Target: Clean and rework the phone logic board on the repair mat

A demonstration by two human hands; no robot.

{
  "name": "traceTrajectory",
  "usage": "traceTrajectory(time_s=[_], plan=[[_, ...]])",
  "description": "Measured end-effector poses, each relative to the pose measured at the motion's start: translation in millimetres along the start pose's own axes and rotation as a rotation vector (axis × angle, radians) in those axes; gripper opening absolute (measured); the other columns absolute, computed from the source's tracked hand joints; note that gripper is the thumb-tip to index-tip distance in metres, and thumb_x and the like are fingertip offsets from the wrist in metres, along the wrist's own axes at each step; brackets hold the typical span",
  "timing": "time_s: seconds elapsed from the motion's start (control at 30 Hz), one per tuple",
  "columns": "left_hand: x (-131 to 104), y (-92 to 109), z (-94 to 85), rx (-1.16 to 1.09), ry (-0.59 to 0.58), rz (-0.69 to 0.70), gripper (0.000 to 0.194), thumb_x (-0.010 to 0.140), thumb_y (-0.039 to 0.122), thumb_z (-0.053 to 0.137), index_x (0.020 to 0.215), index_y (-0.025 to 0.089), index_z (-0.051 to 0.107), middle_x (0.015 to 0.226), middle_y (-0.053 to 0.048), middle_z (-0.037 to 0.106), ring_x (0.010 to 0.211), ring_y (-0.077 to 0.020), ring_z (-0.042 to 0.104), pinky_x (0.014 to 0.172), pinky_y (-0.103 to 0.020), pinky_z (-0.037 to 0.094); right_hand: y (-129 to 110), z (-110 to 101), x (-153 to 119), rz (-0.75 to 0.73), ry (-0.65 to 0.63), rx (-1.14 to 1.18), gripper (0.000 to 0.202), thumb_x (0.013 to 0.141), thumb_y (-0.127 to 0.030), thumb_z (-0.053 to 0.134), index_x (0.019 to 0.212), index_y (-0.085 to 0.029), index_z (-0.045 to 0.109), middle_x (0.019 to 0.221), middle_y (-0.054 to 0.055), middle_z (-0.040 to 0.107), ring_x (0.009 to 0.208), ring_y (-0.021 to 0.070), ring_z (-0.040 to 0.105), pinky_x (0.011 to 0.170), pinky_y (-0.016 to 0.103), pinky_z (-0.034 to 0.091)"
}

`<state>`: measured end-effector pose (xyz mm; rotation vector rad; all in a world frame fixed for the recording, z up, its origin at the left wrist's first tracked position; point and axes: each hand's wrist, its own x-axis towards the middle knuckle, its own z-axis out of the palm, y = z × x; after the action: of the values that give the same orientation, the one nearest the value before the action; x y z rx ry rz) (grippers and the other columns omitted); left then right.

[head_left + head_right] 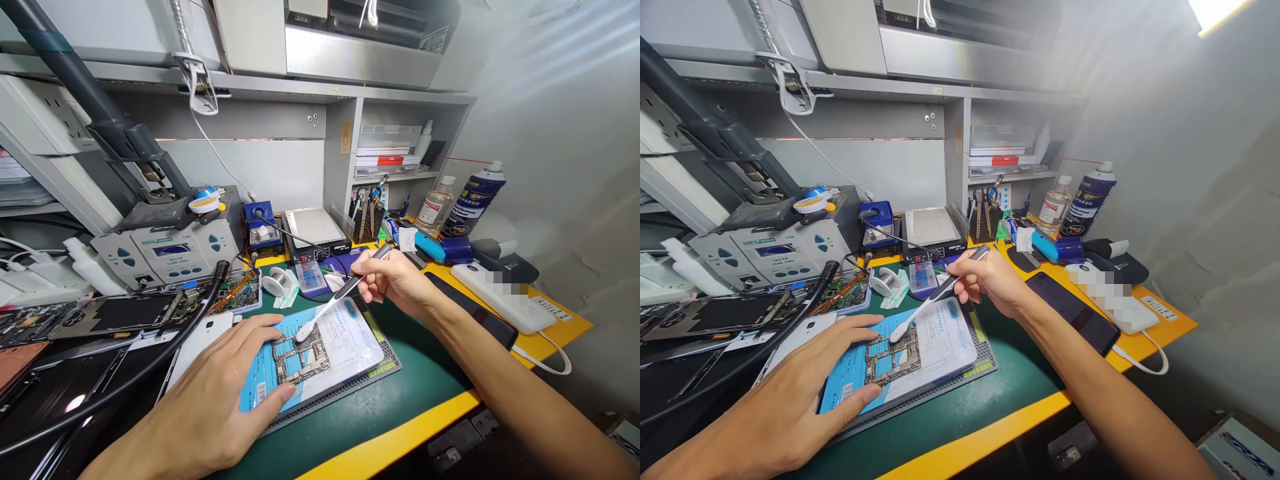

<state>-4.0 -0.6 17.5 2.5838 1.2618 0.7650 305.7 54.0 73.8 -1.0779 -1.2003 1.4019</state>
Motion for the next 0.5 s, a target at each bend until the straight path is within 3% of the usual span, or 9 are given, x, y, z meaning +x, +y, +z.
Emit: traceTrajectory(time_s=[0.5], plan=[[-0.1,0.2,-0.1,0.007,0.006,0.006,0.045,0.098,0.059,0.064,0.135,0.034,0.059,0.150,-0.001,0.065,0.136,-0.0253,0.065,0.117,-0.039,0.053,-1.3,-5.7,1.9,-0.002,0.037,-0.011,0.029,0.063,-0.036,0.088,0.066,-0.016,0.066,0.050,0.003,0.066,0.039,0.0115,0.057,0.034,0.016,0.036]])
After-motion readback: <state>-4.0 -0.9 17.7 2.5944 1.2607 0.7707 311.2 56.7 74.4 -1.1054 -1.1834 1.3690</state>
